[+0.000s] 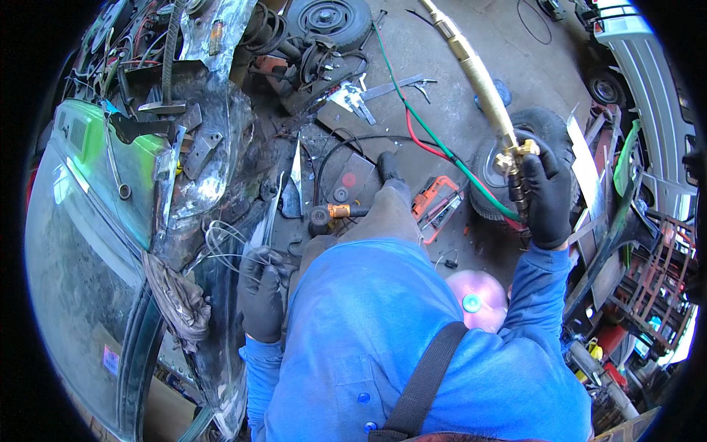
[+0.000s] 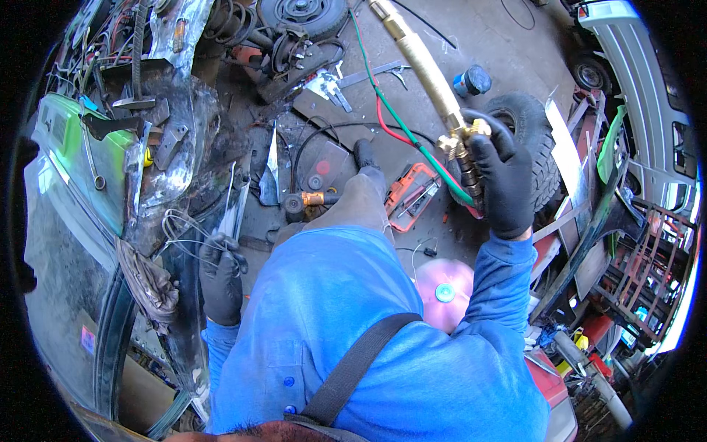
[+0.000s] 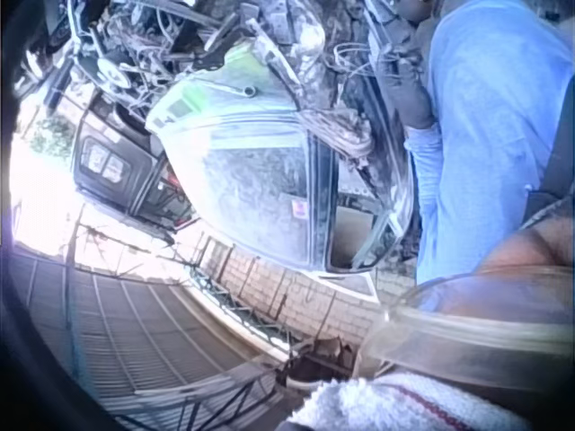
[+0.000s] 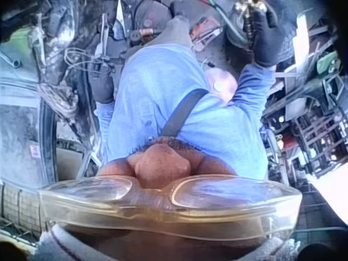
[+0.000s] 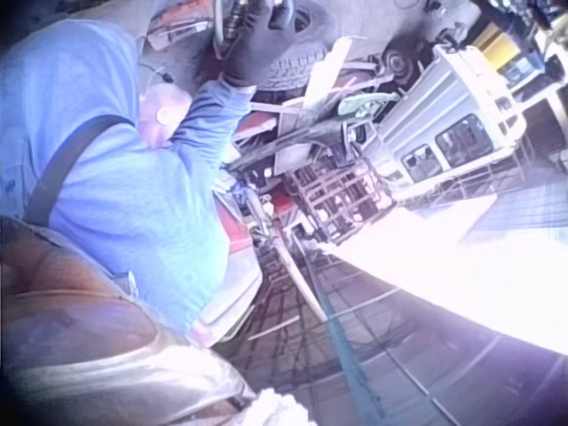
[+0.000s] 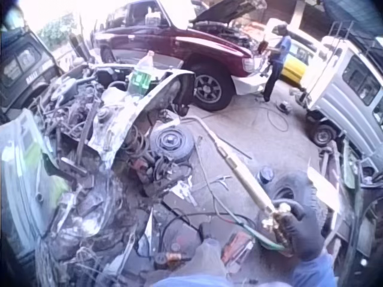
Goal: The person uses a welding torch to heat and fuse metal sections on the front of a car. They then use pliers to remove a small metal piece and an angle grinder to smooth the welded area. The person repeats the welding process on another section of the car's front frame.
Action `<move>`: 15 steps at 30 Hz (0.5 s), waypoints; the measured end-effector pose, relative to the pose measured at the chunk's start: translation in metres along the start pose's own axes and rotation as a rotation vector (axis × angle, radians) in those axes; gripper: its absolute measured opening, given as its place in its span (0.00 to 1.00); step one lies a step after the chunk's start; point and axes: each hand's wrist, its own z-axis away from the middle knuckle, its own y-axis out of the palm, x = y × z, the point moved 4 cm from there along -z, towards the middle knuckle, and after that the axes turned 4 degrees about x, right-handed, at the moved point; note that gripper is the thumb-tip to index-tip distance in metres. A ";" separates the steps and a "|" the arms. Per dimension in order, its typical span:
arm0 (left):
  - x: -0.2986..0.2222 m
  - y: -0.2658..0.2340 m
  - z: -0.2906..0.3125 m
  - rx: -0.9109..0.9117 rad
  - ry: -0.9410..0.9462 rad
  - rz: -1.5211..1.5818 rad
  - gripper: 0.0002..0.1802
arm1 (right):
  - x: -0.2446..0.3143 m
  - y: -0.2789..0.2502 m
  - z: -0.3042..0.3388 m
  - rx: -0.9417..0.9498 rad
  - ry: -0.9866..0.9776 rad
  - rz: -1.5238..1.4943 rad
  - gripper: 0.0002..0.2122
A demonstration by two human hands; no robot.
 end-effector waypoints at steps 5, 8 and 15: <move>-0.012 0.004 -0.008 -0.118 0.127 -0.044 0.10 | 0.009 -0.007 -0.002 -0.026 -0.055 -0.085 0.20; -0.016 0.005 -0.005 -0.183 0.132 -0.027 0.07 | 0.005 -0.007 -0.002 -0.015 -0.038 -0.115 0.21; -0.018 0.008 0.003 -0.468 0.077 -0.202 0.09 | -0.004 -0.008 -0.001 -0.038 -0.186 0.098 0.24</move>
